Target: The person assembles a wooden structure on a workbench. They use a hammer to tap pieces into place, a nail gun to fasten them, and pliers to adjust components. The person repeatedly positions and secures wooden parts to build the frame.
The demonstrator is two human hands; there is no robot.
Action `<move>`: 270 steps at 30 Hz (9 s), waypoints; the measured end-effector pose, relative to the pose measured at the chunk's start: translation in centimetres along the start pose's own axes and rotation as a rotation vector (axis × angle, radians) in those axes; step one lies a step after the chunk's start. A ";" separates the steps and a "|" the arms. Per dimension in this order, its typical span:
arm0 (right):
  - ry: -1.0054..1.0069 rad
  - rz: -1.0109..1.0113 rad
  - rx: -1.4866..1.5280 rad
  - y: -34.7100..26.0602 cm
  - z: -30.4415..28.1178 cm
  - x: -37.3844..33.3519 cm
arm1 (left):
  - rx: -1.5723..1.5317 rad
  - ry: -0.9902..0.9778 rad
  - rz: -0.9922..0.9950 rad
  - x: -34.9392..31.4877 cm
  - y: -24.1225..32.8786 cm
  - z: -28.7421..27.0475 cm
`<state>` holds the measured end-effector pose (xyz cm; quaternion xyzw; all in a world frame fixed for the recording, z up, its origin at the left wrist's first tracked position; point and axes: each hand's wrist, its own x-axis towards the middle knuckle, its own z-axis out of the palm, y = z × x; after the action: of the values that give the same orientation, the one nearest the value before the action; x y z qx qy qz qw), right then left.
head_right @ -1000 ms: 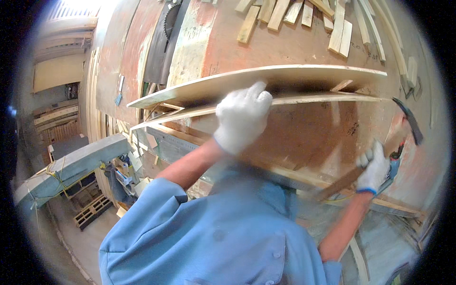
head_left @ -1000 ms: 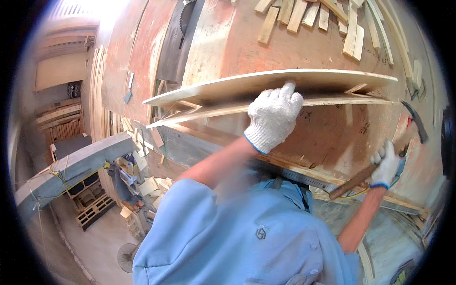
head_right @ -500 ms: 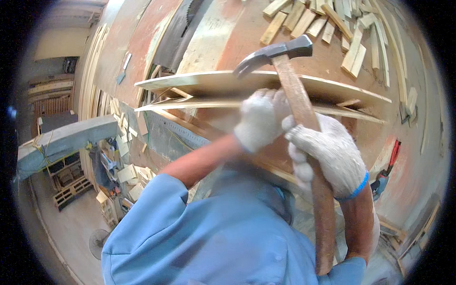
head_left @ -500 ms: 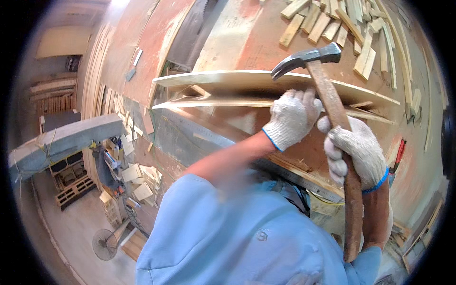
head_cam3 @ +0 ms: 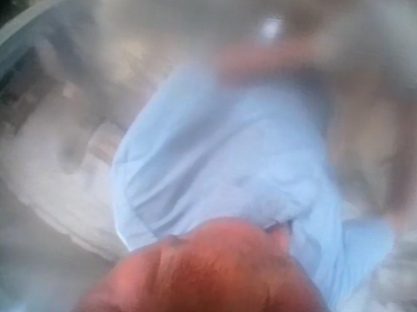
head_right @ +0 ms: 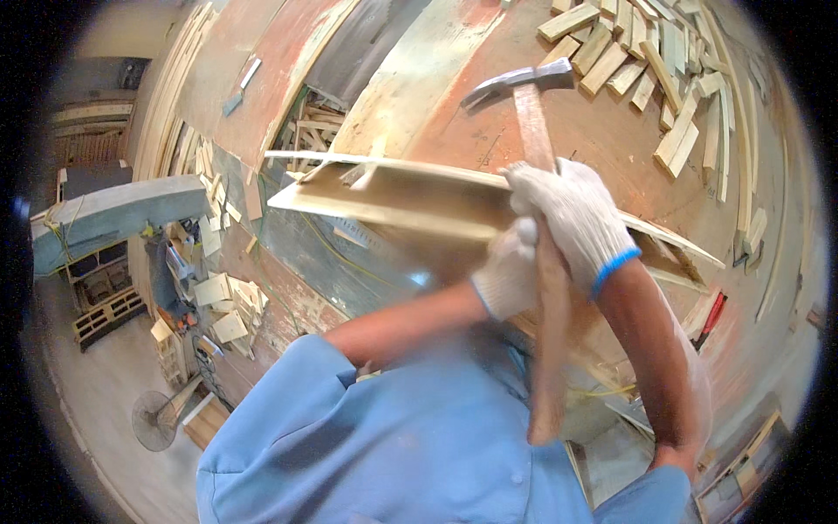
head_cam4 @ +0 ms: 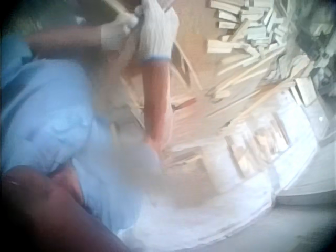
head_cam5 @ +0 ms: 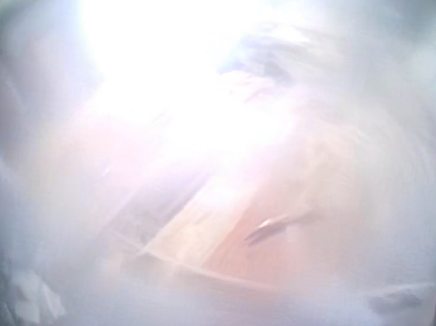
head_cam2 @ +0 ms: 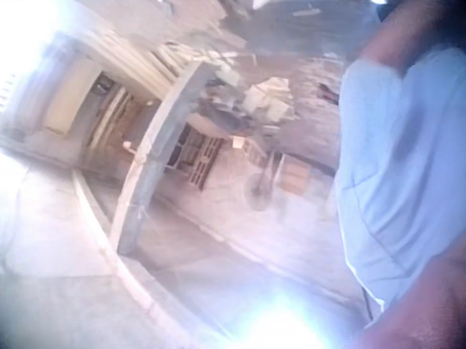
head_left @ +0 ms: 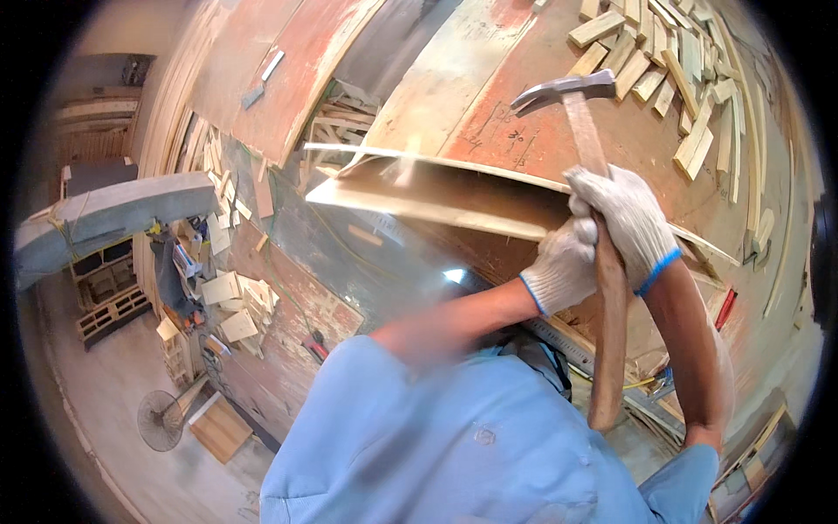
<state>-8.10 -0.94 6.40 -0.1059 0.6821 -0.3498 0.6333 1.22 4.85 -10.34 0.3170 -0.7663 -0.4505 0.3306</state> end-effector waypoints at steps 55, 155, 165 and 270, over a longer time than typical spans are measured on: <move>0.506 0.003 0.997 33.2 -27.8 -11.6 | 0.774 -0.803 0.662 4.1 -6.8 -1.2; 0.181 -0.370 -0.960 19.8 -32.6 -4.7 | -0.607 -1.142 -0.856 10.3 6.4 16.0; 0.209 -0.268 0.622 18.7 -38.2 -3.5 | 0.690 -0.312 0.267 11.1 -2.5 22.5; 0.528 -0.015 0.119 22.2 -28.0 -5.4 | 0.904 0.035 0.176 4.5 -10.6 5.7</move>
<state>-26.79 28.08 -4.21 0.0214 0.8012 -0.4094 0.4358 -3.95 -0.11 -20.98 0.3706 -0.9042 -0.0357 0.2091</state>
